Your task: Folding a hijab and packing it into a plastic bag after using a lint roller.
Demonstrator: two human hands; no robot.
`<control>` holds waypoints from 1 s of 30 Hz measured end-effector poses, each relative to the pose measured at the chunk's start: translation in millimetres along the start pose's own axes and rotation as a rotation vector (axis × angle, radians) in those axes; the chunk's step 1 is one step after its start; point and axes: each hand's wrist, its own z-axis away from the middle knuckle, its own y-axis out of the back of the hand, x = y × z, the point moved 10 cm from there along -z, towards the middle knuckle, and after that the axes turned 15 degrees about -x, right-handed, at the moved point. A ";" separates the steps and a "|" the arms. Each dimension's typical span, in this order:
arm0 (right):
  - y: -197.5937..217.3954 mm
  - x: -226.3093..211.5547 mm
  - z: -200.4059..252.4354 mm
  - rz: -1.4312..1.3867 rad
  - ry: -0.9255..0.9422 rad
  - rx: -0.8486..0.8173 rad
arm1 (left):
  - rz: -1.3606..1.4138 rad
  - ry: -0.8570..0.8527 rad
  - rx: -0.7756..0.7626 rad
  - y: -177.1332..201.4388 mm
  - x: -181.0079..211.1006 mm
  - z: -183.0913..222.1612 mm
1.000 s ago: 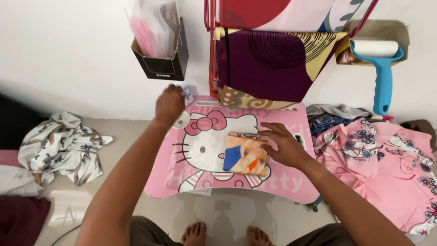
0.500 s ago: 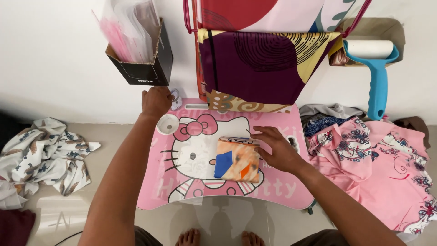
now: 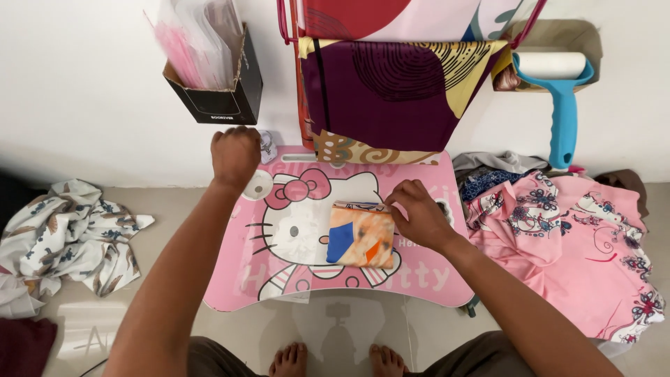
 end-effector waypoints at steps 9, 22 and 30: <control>15.4 -38.9 -10.2 -0.719 -0.094 0.121 | 1.354 -0.169 -0.185 92.4 113.2 91.9; -32.8 7.8 -22.2 -0.957 -0.202 0.057 | 1.506 -0.051 -0.596 15.9 165.7 103.4; -60.1 42.7 -22.3 -0.691 -0.313 -0.057 | 0.926 -0.366 -0.537 35.6 173.4 94.2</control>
